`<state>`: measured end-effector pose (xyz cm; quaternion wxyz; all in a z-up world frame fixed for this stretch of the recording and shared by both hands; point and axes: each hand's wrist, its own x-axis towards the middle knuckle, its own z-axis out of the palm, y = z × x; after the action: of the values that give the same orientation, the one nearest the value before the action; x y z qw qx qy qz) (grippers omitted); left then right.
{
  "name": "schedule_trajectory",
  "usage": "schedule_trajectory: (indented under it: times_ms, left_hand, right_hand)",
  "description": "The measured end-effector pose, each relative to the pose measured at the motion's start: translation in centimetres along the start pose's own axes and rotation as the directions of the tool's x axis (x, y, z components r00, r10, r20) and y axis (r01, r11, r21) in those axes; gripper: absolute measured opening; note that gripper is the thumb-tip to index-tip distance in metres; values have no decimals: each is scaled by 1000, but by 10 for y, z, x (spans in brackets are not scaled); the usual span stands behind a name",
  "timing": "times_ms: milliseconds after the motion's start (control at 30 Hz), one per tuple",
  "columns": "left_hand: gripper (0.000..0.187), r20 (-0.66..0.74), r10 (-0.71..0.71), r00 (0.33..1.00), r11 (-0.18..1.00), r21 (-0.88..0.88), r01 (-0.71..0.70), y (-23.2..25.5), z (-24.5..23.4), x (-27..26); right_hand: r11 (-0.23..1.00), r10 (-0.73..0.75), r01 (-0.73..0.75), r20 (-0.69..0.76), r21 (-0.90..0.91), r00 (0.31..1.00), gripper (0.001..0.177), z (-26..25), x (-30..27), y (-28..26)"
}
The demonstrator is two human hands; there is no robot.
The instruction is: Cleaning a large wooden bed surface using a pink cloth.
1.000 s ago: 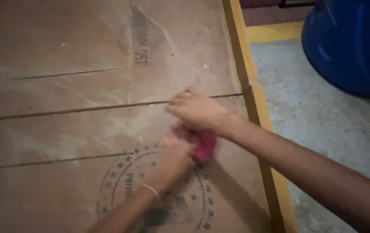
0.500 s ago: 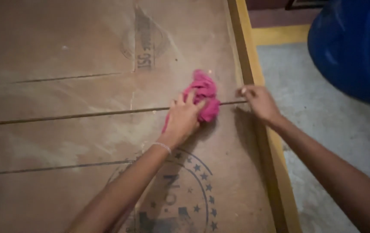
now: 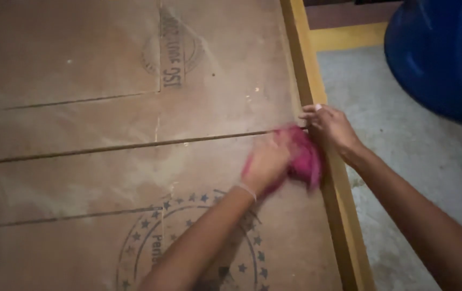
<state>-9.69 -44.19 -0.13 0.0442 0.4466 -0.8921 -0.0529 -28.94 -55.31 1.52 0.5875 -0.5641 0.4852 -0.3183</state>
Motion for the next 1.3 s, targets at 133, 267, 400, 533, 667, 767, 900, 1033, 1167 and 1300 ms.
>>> schedule_trajectory:
  times_ms: [133, 267, 400, 533, 667, 767, 900, 1033, 1167, 1300]
  left_hand:
    - [46, -274, -672, 688, 741, -223, 634, -46, -33, 20]
    - [25, -295, -687, 664, 726, -316, 611, 8, -40, 5]
    - [47, -102, -562, 821, 805, -296, 514, 57, -2, -10]
    - [40, -47, -546, 836, 835, -110, 539, -5, -55, -76]
    - [28, -174, -847, 503, 510, 3, 860, -132, -51, -192]
    - [38, -113, -989, 94, 114, -182, 977, -189, -83, -260]
    - [52, -301, -944, 136, 184, -136, 974, -160, -77, -236]
    - [48, -269, -778, 568, 610, -104, 786, -55, 5, -146]
    - [42, -451, -373, 811, 926, -129, 354, 54, 31, -136]
    - [66, -133, -466, 875, 881, 19, 472, -25, -37, -217]
  right_hand:
    - [1000, -8, 8, 18, -23, 1000, 45, 7, -5, -2]
    - [999, -46, 43, -93, -30, 995, 43, 25, -4, -14]
    - [990, -106, 87, -176, -115, 979, 42, 51, -4, -8]
    - [955, -144, 106, -122, -275, 982, 42, 86, -11, -11]
    - [933, -87, 81, -2, -352, 996, 43, 112, -5, -19]
    - [936, -125, 142, 72, -323, 990, 44, 113, -7, -11]
    - [929, -148, 162, 66, -333, 987, 44, 111, -15, -17]
    - [902, -145, 112, -47, -417, 988, 45, 116, -24, -48]
    - [904, -170, 111, -109, -414, 979, 46, 127, -37, -78]
    - [884, -134, 62, -123, -463, 983, 47, 139, -41, -81]
